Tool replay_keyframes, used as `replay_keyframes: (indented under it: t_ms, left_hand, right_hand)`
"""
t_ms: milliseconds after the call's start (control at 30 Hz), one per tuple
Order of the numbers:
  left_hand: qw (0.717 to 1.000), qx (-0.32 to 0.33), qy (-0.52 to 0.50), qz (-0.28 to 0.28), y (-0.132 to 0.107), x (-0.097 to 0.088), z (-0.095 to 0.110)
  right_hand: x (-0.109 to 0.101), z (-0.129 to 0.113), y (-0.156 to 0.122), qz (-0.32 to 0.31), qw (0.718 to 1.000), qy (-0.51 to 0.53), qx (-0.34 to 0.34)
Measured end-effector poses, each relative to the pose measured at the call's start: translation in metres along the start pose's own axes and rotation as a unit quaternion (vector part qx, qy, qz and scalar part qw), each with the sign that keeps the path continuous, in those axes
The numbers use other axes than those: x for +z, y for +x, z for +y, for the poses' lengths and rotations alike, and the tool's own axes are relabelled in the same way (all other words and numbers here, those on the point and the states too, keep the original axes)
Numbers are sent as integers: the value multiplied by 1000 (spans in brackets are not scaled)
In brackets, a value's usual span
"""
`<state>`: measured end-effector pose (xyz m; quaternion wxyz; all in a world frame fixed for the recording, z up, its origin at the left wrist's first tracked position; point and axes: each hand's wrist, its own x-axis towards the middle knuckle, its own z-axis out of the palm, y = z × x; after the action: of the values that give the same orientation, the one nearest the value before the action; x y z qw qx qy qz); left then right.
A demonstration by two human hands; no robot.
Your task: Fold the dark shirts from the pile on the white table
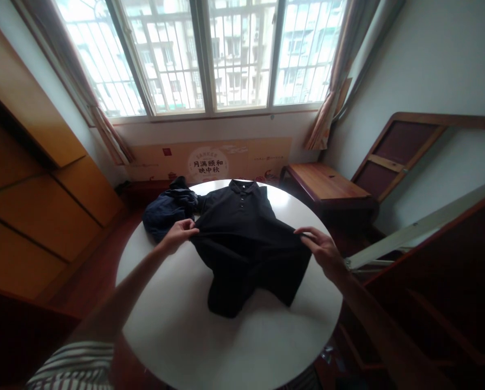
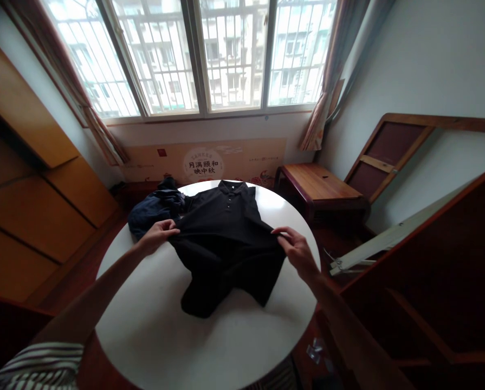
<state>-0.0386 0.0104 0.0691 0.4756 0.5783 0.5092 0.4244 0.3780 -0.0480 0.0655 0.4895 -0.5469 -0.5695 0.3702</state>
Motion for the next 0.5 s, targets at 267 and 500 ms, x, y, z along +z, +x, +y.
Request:
replay_keyframes:
  t_ms: [267, 500]
  left_hand:
    - [981, -173, 29, 88, -37, -12, -30]
    - [926, 175, 335, 9, -83, 42, -14]
  right_hand:
    - [-43, 41, -8, -1, 994, -47, 103]
    - [-31, 33, -21, -98, 987, -121, 34]
